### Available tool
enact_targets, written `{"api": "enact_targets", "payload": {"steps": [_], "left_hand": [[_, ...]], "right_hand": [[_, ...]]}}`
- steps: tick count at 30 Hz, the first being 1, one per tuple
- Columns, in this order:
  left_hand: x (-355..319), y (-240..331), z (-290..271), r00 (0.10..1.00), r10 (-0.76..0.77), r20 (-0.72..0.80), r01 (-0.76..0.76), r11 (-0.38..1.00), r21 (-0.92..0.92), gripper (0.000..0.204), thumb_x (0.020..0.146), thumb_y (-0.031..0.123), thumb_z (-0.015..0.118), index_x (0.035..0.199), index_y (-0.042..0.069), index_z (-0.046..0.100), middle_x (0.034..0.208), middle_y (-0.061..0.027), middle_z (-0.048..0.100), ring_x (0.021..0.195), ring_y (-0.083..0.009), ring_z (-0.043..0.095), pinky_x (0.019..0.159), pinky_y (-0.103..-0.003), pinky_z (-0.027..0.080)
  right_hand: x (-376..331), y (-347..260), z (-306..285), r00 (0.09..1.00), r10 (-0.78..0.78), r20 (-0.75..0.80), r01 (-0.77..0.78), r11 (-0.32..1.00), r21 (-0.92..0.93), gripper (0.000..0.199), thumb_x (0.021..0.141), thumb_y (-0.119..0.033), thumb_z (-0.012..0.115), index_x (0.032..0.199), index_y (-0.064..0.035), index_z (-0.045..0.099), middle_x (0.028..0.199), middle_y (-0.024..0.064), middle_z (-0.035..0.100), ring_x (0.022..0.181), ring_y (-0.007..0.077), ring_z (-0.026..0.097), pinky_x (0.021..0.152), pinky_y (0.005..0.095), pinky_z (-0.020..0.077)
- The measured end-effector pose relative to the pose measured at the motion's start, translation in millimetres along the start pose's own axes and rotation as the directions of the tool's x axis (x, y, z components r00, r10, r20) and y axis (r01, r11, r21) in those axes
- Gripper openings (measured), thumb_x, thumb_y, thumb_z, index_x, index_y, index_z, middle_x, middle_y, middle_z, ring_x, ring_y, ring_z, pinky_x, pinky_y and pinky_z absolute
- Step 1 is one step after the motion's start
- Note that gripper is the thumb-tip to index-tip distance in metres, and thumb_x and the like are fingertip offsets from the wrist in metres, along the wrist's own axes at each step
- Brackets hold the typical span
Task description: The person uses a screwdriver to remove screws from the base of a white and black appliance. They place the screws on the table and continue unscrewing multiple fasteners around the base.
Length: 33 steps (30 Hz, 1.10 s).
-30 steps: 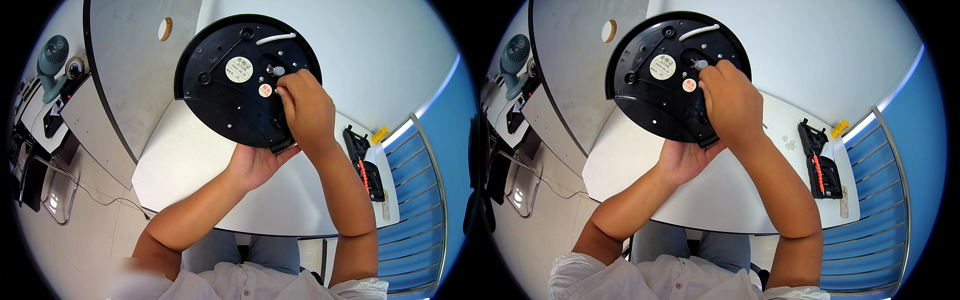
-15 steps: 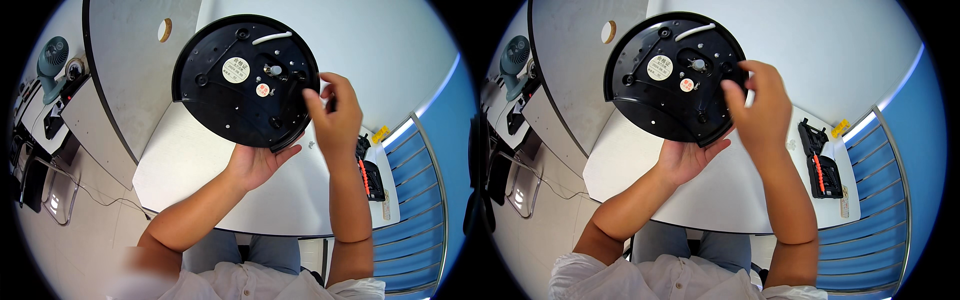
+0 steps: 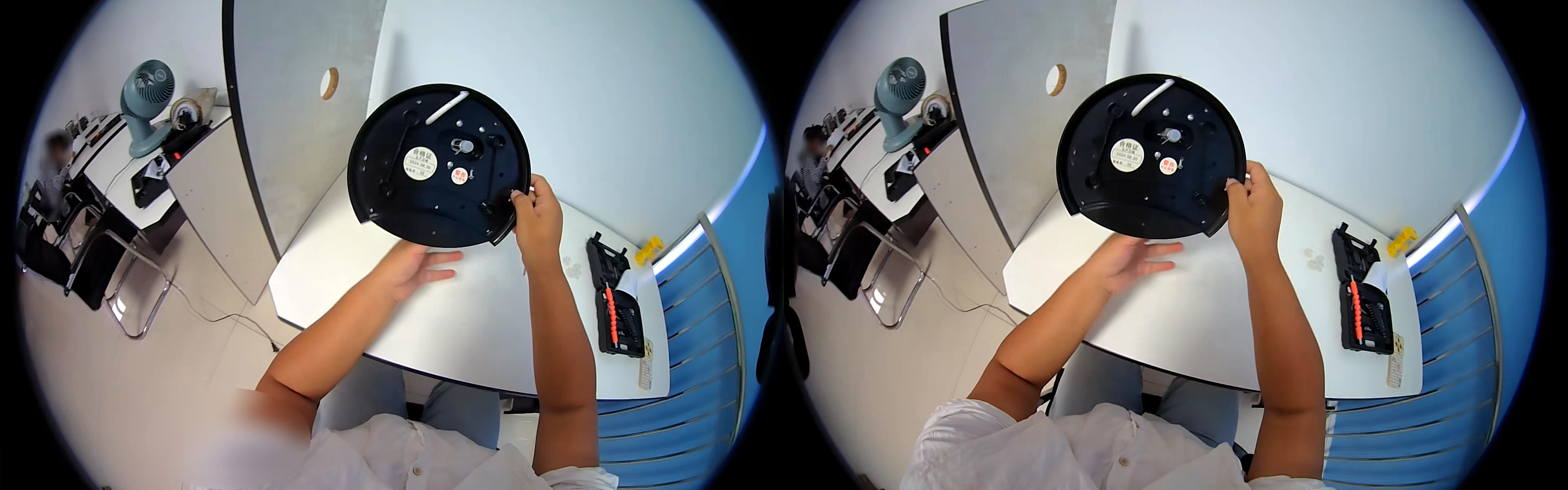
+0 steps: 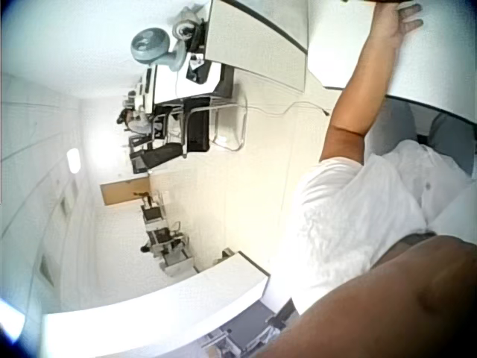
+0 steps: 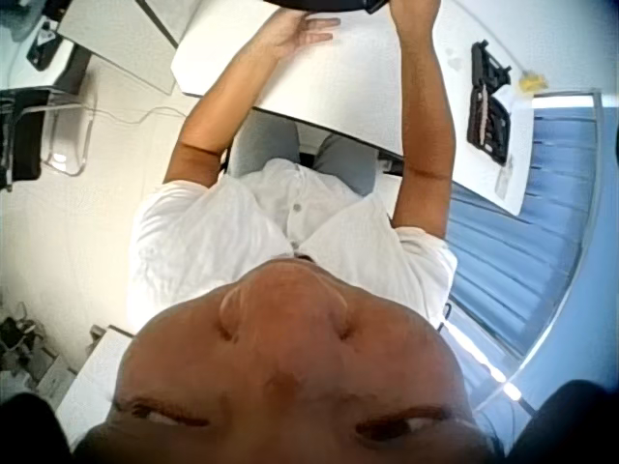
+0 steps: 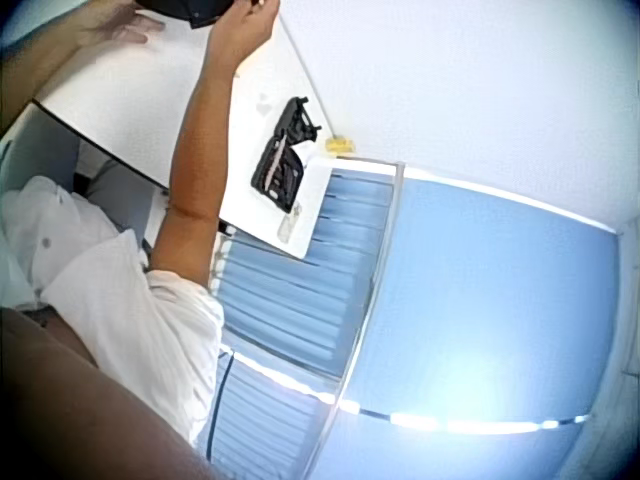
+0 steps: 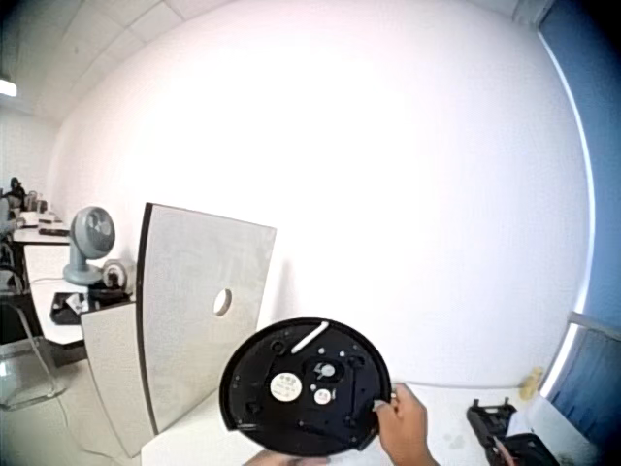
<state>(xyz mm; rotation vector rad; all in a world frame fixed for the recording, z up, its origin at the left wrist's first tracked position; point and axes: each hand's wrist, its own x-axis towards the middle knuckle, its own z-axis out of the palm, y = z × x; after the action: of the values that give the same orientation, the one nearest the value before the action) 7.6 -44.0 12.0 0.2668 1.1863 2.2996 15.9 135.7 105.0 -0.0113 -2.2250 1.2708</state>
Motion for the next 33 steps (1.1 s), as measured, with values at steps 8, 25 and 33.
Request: {"api": "enact_targets", "payload": {"steps": [8,25,33], "left_hand": [[-81.5,36.2,-87.1,0.815,0.339,-0.47,-0.087,0.873,0.48,0.018,0.095,0.024,0.05,0.102,0.011,0.06,0.104,-0.0021,0.065,0.085,-0.0122,0.062,0.074,-0.028,0.048],[-60.0,92.6,40.0,0.786,0.585,0.2,-0.577,0.577,0.578,0.042,0.093,0.013,0.051,0.134,0.004,0.049,0.122,-0.0088,0.058,0.114,-0.0178,0.053,0.1,-0.031,0.038],[-53.4,92.1,62.4,0.79,0.6,0.122,-0.546,0.6,0.585,0.035,0.097,0.012,0.045,0.13,0.005,0.055,0.117,-0.0082,0.062,0.106,-0.015,0.057,0.095,-0.028,0.042]], "right_hand": [[-4.6,-4.9,-13.5,0.978,-0.207,-0.003,0.206,0.973,-0.104,0.019,0.085,-0.005,0.053,0.102,-0.0009,0.06,0.064,0.0054,0.053,0.058,0.0143,0.049,0.061,0.0273,0.0426],[-35.4,-33.9,-79.4,0.963,-0.246,0.108,0.266,0.93,-0.252,0.029,0.083,-0.009,0.056,0.112,-0.0055,0.062,0.061,0.0084,0.053,0.056,0.0211,0.053,0.062,0.0328,0.046],[-48.2,-23.2,-77.6,0.703,-0.703,-0.111,0.599,0.668,-0.442,0.025,0.072,-0.008,0.071,0.095,-0.0096,0.065,0.081,0.0053,0.055,0.071,0.0234,0.057,0.061,0.0331,0.0469]]}}
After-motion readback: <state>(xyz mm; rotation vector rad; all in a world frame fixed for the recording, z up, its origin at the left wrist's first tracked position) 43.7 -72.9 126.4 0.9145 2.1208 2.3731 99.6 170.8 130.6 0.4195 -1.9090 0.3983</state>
